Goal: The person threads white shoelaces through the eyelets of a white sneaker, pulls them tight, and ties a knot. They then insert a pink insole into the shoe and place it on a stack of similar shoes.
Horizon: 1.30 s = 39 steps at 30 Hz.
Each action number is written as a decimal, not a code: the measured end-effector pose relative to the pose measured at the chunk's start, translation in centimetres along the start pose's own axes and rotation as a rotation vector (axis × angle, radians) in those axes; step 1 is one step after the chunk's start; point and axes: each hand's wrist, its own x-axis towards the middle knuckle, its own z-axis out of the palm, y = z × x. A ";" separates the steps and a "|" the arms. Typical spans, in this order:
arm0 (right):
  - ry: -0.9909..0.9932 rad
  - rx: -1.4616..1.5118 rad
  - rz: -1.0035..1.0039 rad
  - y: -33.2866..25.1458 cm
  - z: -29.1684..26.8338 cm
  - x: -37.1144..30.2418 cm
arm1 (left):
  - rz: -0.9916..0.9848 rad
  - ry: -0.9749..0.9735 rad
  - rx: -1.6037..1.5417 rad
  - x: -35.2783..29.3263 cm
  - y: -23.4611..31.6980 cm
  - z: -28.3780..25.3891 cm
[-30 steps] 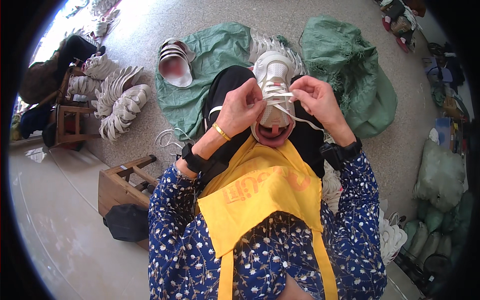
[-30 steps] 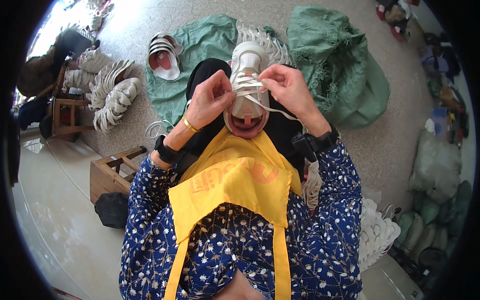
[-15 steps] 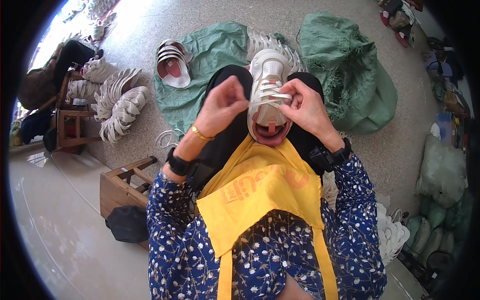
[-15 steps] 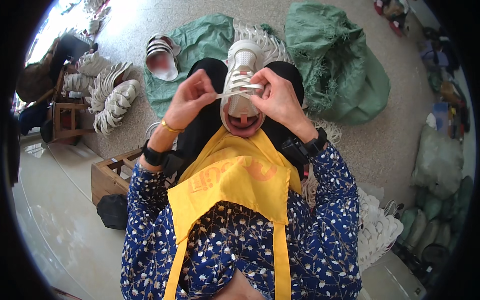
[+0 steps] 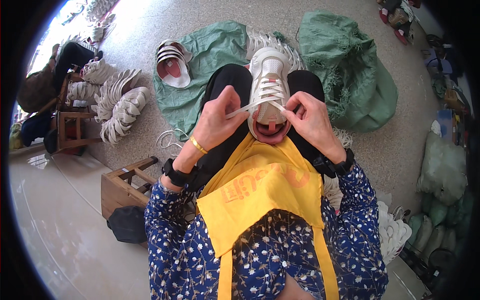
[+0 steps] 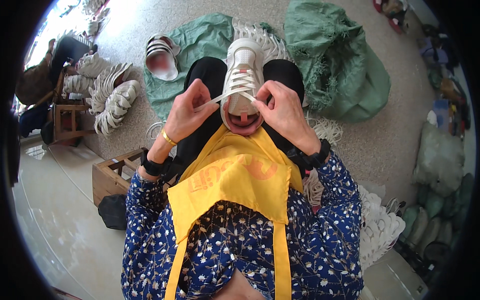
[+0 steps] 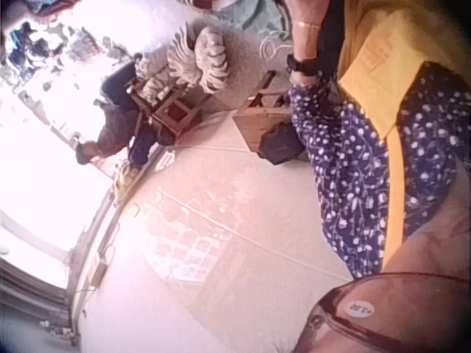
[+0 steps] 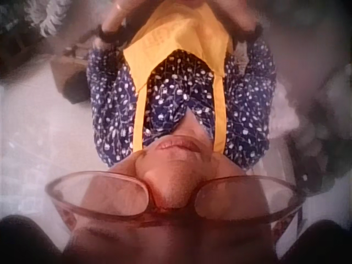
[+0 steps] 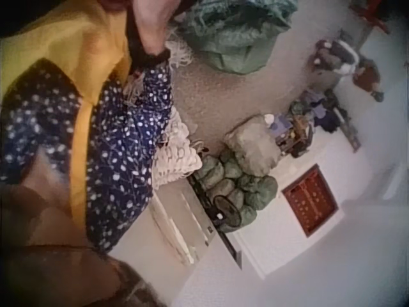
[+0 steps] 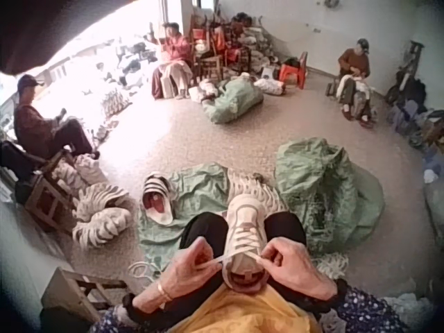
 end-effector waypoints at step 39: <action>-0.199 0.429 0.294 -1.8 -6.0 -2.7 | 0.333 -0.286 -0.245 5.0 3.0 0.9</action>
